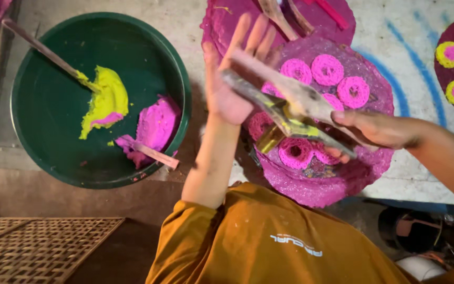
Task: The person applies yellow and pink colored paste onto round purple mats by hand and with a stamping tool, pressing the patterns into place.
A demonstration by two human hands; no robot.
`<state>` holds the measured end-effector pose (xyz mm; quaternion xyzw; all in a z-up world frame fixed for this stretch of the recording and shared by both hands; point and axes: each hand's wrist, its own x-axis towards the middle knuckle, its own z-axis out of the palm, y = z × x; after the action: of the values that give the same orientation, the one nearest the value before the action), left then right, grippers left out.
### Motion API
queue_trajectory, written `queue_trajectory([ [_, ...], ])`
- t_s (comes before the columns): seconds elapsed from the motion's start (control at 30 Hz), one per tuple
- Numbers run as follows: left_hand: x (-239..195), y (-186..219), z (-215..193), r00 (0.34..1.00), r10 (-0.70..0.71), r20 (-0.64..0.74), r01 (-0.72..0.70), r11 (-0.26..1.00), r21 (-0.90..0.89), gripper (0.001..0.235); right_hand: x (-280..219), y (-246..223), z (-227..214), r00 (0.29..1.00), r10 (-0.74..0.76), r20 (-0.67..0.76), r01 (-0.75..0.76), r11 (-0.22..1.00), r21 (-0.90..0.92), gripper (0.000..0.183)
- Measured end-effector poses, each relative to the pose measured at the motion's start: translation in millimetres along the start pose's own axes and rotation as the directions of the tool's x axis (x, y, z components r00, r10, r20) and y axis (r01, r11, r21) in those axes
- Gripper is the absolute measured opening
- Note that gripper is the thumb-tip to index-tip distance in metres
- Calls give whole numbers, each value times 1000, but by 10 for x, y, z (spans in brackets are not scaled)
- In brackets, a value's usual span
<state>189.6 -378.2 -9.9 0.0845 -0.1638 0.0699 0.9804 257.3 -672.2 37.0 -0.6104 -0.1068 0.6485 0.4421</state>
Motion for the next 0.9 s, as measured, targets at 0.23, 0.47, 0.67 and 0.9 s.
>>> queue_trajectory([
  [0.23, 129, -277, -302, 984, 101, -147, -111, 992, -60, 43, 125, 76, 92, 841, -47, -539, -279, 816, -507, 78],
  [0.47, 59, -97, -413, 991, 121, -62, -120, 993, 9, 48, 310, 162, 335, 815, -334, -473, -24, 797, -603, 74],
  [0.67, 123, -151, -340, 976, 157, -148, -158, 987, 5, 46, 367, 158, 168, 809, -369, -458, -93, 689, -719, 74],
  [0.9, 385, 51, -57, 987, 104, -122, -79, 978, 195, 40, 416, 132, -58, 855, -277, -439, 10, 854, -520, 76],
])
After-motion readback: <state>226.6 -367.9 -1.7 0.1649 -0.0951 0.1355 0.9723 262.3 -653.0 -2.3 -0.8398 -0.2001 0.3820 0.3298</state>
